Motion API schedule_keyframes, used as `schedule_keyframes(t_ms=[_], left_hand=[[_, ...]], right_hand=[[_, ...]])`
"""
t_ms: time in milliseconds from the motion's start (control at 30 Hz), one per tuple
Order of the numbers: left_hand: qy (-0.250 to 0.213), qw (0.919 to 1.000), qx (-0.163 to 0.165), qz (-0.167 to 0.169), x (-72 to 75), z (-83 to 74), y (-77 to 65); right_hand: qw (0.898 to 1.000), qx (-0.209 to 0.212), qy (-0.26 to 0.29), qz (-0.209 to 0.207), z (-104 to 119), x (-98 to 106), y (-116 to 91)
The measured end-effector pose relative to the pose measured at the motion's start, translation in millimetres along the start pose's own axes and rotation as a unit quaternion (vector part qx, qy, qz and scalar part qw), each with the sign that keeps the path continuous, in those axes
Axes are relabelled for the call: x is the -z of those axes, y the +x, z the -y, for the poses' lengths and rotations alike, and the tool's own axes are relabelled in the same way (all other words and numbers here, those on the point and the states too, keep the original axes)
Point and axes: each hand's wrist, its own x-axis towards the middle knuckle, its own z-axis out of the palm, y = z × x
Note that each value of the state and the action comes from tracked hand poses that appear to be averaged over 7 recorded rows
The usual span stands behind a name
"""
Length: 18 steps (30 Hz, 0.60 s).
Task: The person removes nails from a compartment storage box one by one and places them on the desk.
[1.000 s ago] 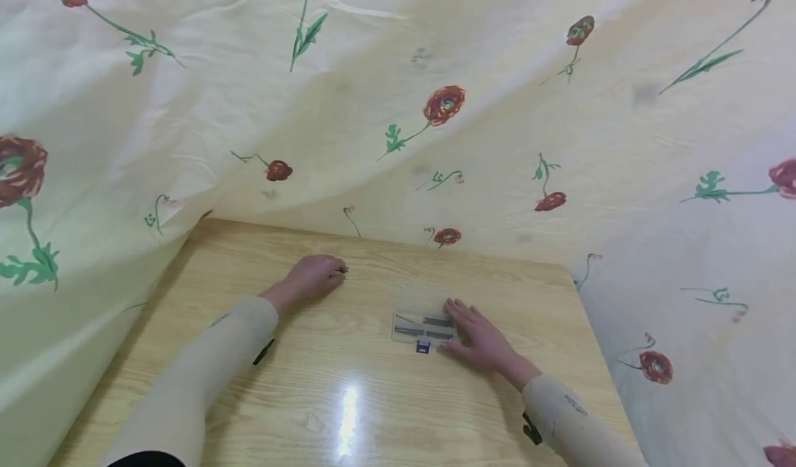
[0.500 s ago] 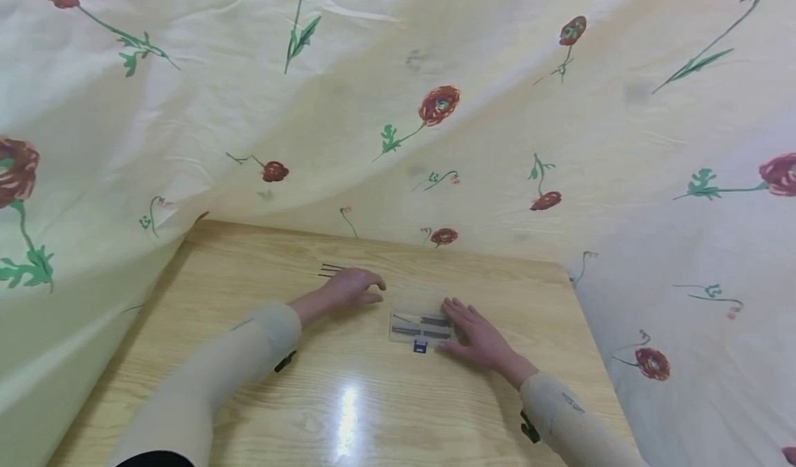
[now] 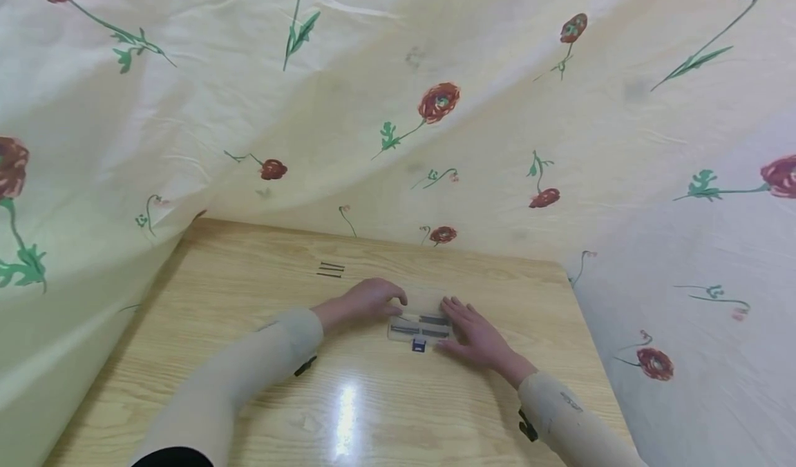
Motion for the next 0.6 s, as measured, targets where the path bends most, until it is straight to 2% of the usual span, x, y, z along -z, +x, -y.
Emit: schedule_keyframes(t_ms=[300, 600], left_hand=[[0.019, 0.9996, -0.009, 0.02, -5.2, -8.4, 7.9], [0.035, 0.9991, -0.012, 0.02, -7.4, -3.8, 9.1]], right_hand=[[1.0, 0.0, -0.002, -0.003, 0.6, -1.4, 1.0], [1.0, -0.003, 0.004, 0.002, -0.4, -1.1, 1.2]])
